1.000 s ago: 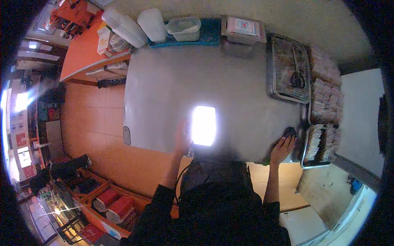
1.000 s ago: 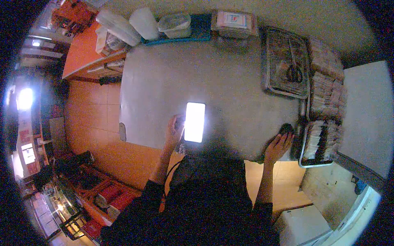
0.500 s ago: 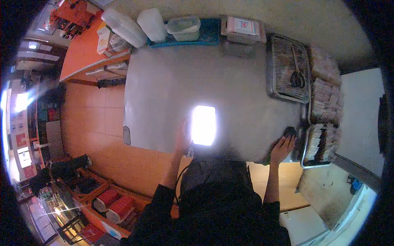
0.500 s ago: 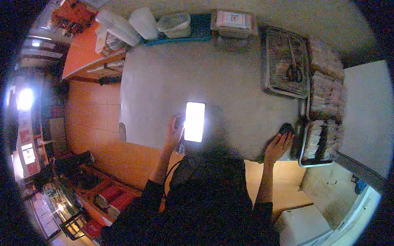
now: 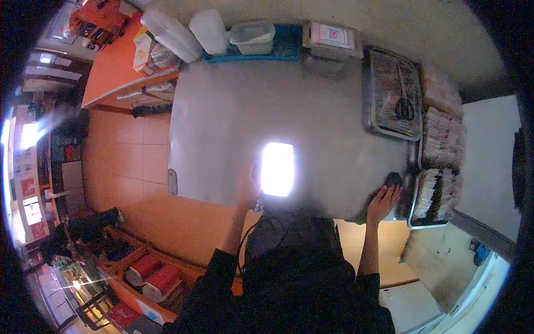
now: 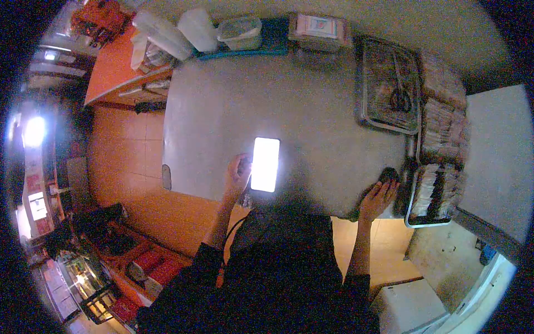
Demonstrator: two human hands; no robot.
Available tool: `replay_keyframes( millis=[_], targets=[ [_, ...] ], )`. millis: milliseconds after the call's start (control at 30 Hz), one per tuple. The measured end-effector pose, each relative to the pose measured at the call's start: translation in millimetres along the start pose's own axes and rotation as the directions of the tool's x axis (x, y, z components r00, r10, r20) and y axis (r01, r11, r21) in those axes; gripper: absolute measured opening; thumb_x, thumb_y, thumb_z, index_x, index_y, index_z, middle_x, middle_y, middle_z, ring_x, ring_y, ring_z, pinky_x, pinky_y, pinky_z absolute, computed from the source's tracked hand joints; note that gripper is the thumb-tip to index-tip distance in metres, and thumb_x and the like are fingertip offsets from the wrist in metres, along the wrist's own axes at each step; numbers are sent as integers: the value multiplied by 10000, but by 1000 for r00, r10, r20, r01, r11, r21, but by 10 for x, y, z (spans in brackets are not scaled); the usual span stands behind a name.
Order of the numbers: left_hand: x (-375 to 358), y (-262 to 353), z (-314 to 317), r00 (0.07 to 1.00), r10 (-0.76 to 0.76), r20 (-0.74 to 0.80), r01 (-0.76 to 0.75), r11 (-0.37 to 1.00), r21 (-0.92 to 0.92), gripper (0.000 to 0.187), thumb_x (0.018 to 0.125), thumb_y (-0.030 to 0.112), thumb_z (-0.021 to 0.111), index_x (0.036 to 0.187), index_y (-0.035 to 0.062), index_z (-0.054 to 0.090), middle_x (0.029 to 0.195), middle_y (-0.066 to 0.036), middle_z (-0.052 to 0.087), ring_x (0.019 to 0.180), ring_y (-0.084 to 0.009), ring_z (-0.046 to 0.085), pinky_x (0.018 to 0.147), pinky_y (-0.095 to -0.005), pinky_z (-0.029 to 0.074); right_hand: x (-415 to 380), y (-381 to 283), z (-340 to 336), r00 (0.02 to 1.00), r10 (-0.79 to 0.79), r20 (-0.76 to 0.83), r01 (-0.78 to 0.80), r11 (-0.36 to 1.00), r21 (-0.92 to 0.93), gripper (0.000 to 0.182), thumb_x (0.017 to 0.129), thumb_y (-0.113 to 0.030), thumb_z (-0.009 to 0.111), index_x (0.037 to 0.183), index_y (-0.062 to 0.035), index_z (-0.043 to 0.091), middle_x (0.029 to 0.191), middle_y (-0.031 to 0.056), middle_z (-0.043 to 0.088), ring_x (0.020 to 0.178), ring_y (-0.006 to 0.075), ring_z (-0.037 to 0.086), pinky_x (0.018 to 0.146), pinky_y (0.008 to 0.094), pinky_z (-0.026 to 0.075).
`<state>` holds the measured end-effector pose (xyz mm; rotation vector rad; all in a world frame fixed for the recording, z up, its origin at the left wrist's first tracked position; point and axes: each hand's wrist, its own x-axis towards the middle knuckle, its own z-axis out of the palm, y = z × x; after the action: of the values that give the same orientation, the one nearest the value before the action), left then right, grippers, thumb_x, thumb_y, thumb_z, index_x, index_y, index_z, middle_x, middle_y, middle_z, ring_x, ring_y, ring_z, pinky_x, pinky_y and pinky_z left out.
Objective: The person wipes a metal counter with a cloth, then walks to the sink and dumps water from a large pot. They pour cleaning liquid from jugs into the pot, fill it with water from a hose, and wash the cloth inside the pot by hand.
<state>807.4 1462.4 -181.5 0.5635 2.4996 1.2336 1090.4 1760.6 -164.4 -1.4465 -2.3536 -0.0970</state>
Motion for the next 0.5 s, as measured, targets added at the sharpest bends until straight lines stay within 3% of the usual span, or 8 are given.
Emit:
replay_keyframes(
  millis=[133,200,267,333,500],
  targets=[
    [-13,263,-119,999,-11,45,13,998,-57,288,755,83,575,1040,64,542,959,-79,567,851,-183,549,746,-298,439,-12,34,36,1000,-11,-14,11,1000,-7,370,909,-224,416,1148,48,493,1271,215,417,1229,350,336,1024,456,248],
    [42,558,-190,990,143,13,-141,984,-105,300,742,88,582,1039,66,543,919,-66,570,793,-175,554,709,-289,445,1,12,6,1000,-22,-3,22,1000,-19,368,908,-223,417,1136,54,499,1268,226,416,1225,350,343,1017,455,261],
    [-12,1,-39,997,75,19,-74,996,-49,312,729,80,587,1038,71,545,894,-58,568,763,-164,551,681,-282,447,-26,67,62,1000,-10,-1,10,1000,14,408,915,-265,388,1150,52,491,1292,203,398,1245,333,315,1027,455,233],
    [-15,-145,8,1000,6,20,-6,1000,6,325,715,72,593,1037,75,546,869,-50,565,733,-154,547,653,-275,449,-23,70,57,1000,1,1,-1,999,47,449,921,-308,359,1163,50,482,1317,180,381,1266,315,287,1037,455,205],
    [3,-157,38,995,95,-37,-90,990,104,412,634,75,644,1033,86,546,813,-36,544,683,-127,522,590,-261,444,-16,70,45,1000,-3,24,2,1000,16,455,919,-310,361,1155,59,485,1303,198,391,1261,322,293,1033,454,212]
  ],
)
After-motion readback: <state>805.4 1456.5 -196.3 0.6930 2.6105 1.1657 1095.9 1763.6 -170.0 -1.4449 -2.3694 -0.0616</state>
